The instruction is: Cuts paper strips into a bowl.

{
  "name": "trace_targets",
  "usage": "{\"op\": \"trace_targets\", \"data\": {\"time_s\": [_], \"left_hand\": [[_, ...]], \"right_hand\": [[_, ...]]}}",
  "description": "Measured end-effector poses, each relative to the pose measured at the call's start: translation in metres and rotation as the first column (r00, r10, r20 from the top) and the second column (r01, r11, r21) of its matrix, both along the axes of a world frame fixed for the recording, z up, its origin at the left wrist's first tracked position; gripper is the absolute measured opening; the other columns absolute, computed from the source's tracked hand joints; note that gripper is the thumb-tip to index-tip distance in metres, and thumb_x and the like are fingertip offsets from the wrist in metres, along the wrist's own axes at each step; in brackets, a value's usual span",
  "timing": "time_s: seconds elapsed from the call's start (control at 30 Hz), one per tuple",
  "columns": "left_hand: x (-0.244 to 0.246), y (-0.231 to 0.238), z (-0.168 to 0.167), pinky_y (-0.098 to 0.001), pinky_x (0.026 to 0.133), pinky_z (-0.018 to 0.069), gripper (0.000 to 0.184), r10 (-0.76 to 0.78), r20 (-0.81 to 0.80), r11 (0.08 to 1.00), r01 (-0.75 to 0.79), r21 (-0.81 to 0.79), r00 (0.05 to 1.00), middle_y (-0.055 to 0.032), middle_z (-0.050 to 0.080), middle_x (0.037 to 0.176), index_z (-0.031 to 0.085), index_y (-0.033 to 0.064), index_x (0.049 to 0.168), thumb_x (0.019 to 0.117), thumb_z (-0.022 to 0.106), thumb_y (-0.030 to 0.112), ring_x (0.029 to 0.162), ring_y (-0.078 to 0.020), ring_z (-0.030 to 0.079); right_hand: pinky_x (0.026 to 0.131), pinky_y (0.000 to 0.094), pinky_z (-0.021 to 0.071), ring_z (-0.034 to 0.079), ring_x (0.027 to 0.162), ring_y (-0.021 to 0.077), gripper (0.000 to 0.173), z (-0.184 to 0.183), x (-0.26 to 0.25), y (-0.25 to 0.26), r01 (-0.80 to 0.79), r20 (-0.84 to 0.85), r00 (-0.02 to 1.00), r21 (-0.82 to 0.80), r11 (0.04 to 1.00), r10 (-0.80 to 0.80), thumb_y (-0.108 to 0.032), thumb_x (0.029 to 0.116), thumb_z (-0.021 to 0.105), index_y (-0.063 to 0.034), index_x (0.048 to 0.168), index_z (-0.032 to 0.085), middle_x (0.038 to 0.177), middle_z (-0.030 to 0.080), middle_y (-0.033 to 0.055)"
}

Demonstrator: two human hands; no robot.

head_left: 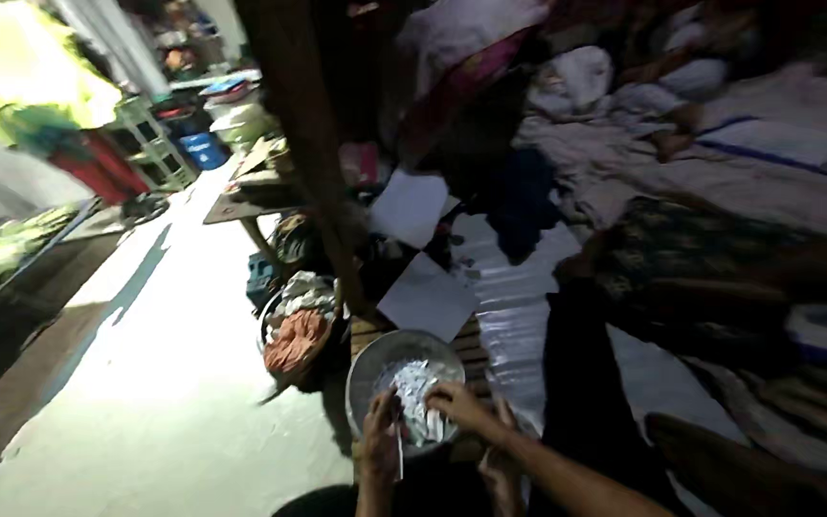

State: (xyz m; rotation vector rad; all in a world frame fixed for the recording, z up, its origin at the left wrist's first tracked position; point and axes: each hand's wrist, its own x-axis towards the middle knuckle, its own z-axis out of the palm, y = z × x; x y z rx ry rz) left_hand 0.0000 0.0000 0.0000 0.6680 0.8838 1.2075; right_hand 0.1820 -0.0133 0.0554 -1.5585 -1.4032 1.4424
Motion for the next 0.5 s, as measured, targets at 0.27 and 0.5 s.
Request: {"op": "trace_targets", "data": {"time_s": [0.27,0.5], "left_hand": [[0.005,0.008,-0.015,-0.0201,0.072,0.0572,0.023,0.023,-0.041,1.0,-0.023,0.012,0.999,0.003,0.074,0.094,0.063,0.0098,0.101,0.1057,0.041,0.007,0.077,-0.0039,0.068],[0.001,0.0,-0.009,-0.0182,0.065,0.0576,0.026,0.016,-0.005,0.999,-0.016,-0.028,1.0,0.002,0.076,0.094,0.064,0.0114,0.099,0.1059,0.039,0.006,0.074,-0.003,0.07]], "right_hand": [[0.064,0.022,0.0468,0.053,0.069,0.0033,0.023,-0.035,-0.027,-0.025,-0.05,-0.468,0.878,-0.291,0.955,-0.097,-0.007,0.1064,0.047,0.0017,0.125,0.057,0.091,0.06,0.0002],[0.057,0.0189,0.0487,0.061,0.065,0.0043,0.031,-0.054,-0.023,-0.023,-0.148,-0.687,0.69,-0.443,0.884,-0.229,-0.019,0.109,0.03,-0.0112,0.121,0.058,0.096,0.071,0.0027]]}}
